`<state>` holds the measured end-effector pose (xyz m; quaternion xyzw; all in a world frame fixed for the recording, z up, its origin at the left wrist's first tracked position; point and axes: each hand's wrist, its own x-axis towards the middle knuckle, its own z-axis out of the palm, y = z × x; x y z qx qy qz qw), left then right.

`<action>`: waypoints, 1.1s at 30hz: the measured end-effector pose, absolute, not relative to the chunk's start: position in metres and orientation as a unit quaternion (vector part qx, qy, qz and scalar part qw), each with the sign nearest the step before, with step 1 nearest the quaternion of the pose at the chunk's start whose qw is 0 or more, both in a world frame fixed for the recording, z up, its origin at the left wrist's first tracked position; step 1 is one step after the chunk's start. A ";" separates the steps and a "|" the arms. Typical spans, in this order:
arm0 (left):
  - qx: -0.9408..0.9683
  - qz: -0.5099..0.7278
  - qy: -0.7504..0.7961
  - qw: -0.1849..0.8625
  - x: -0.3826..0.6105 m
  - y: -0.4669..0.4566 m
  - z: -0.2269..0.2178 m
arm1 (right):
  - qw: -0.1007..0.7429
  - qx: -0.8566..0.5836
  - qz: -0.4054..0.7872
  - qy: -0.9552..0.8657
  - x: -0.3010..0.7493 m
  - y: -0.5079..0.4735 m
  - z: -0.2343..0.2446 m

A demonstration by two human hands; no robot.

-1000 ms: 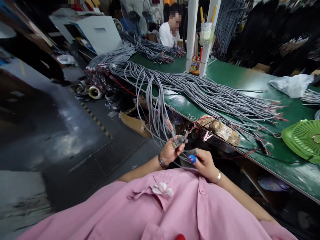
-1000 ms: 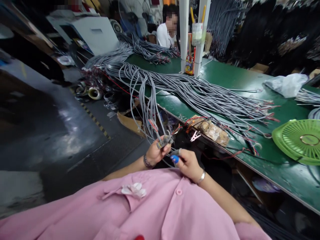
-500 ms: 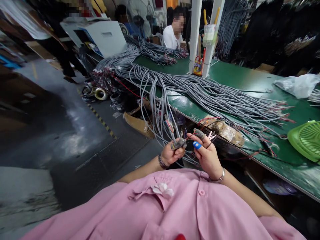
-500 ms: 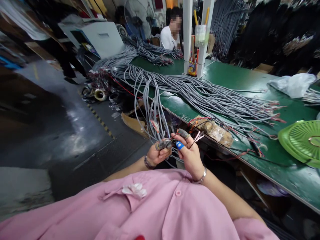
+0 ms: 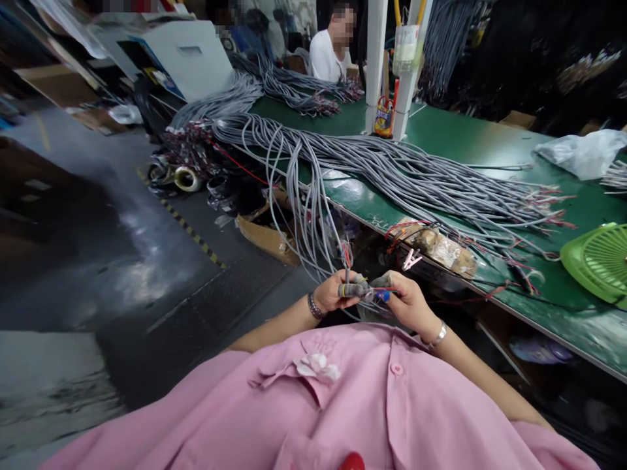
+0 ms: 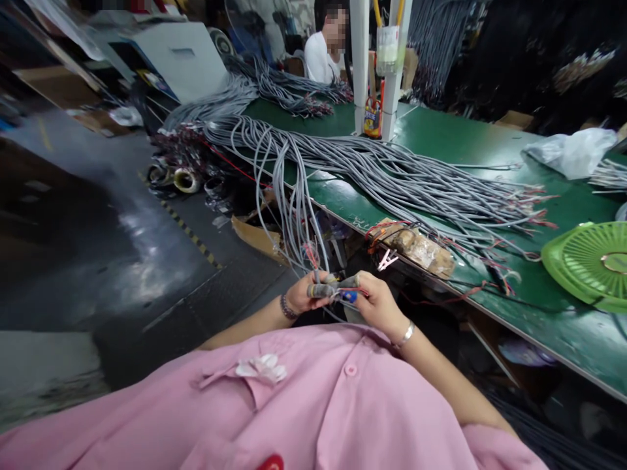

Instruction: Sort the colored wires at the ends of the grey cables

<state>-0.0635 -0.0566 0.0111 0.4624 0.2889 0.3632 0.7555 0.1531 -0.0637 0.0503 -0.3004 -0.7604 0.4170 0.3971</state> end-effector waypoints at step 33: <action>0.567 0.403 0.340 0.632 -0.004 0.007 0.014 | 0.540 -0.458 0.587 -0.392 0.193 -0.013 -0.017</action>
